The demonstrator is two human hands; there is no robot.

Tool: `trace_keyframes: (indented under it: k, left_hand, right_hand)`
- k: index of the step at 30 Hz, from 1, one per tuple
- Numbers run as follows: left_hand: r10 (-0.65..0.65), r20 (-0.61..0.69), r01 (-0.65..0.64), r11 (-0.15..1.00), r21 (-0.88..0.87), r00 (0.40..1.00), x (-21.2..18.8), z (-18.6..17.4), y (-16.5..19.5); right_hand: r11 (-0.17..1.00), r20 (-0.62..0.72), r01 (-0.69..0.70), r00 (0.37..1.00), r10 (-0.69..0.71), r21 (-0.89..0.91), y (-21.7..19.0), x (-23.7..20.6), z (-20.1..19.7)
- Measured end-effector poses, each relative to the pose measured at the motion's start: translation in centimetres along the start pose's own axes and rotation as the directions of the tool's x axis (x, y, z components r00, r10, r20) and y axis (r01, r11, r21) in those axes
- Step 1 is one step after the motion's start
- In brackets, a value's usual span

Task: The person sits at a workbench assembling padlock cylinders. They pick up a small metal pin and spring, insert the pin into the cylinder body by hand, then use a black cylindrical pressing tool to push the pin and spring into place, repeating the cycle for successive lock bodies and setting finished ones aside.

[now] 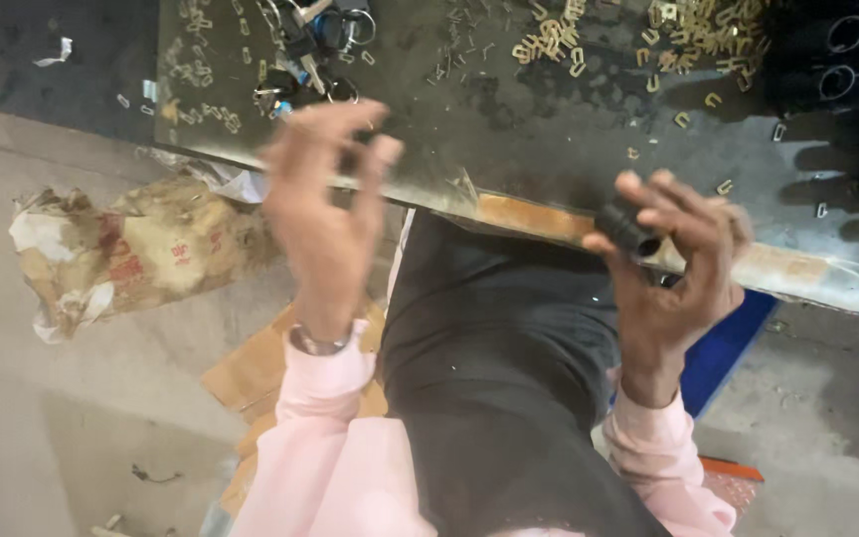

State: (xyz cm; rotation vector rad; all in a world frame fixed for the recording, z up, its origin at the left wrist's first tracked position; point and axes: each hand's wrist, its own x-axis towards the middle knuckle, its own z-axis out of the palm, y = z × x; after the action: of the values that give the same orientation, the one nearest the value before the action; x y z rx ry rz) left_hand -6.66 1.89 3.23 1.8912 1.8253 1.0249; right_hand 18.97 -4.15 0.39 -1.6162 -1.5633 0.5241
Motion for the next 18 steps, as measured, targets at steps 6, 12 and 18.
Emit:
trace_keyframes:
  k: [6,12,18]
  left_hand:
    - [0.129,-0.013,-0.117,0.931,0.346,0.992,1.2,-1.2,-2.9]
    - [0.144,0.044,-0.150,0.908,0.392,0.989,2.1,0.9,-3.7]
    - [0.159,0.022,-0.160,0.961,0.227,0.987,2.6,0.0,-1.0]
  right_hand:
    - [0.948,0.077,0.019,0.997,0.006,-0.319,1.0,1.8,0.6]
    - [0.952,0.002,0.072,0.997,-0.075,-0.299,1.1,0.8,0.5]
    - [0.919,0.021,-0.085,0.996,0.084,0.386,-2.3,-1.4,-0.9]
